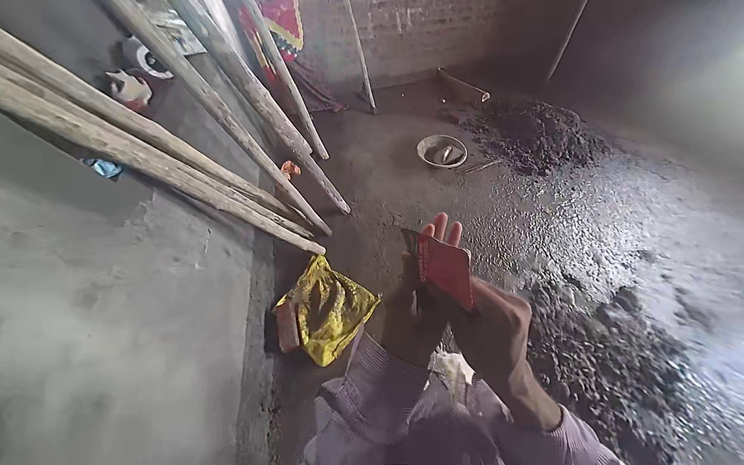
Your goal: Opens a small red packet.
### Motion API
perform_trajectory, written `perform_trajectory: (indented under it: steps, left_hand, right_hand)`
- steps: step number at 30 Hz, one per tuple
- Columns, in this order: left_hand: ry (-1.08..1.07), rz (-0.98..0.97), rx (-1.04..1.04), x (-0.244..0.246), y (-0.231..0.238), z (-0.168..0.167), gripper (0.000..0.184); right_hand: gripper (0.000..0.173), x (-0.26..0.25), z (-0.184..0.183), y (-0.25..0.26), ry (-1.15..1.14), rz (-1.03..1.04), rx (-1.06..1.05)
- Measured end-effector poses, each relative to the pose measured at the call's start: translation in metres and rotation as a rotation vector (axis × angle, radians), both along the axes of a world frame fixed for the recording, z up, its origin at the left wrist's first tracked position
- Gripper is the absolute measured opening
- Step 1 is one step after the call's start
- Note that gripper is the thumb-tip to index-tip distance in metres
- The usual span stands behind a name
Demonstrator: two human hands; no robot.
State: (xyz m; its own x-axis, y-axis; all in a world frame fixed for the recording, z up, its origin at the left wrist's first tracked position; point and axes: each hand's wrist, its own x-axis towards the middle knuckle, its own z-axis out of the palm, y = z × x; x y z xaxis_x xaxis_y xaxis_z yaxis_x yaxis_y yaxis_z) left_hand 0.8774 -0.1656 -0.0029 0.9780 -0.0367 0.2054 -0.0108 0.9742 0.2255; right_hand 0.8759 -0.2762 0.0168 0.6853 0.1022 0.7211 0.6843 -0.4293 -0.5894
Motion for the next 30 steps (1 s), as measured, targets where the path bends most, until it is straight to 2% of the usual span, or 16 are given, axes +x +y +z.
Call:
perform_trajectory:
  steps: [6,9,12,16,20,22,25,30]
  left_hand:
    - [0.060,0.022,-0.059,0.106,0.007,0.012,0.054]
    - [0.098,0.020,-0.077,0.158,0.025,0.006,0.051]
    - [0.013,0.002,-0.058,0.212,0.047,-0.004,0.053]
    - [-0.054,-0.010,-0.054,0.294,0.099,-0.018,0.052]
    - [-0.039,-0.010,-0.066,0.365,0.163,-0.003,0.053]
    - [-0.001,-0.029,-0.095,0.397,0.191,0.009,0.053]
    - [-0.017,-0.016,-0.078,0.437,0.225,0.019,0.052]
    - [0.008,0.016,-0.118,0.493,0.271,0.017,0.051]
  right_hand:
    - [0.019,0.115,0.007,0.006,0.031,0.054,0.007]
    - [0.021,0.166,0.001,0.022,0.049,0.036,0.015]
    - [0.020,0.215,-0.009,0.052,0.044,0.051,0.035]
    - [0.017,0.294,-0.017,0.103,0.031,0.041,0.052]
    - [0.019,0.361,-0.005,0.170,0.105,0.100,0.074]
    - [0.020,0.393,0.007,0.196,0.092,0.040,0.070]
    - [0.022,0.432,0.012,0.229,0.014,0.020,-0.022]
    - [0.021,0.492,0.016,0.272,0.024,0.027,-0.019]
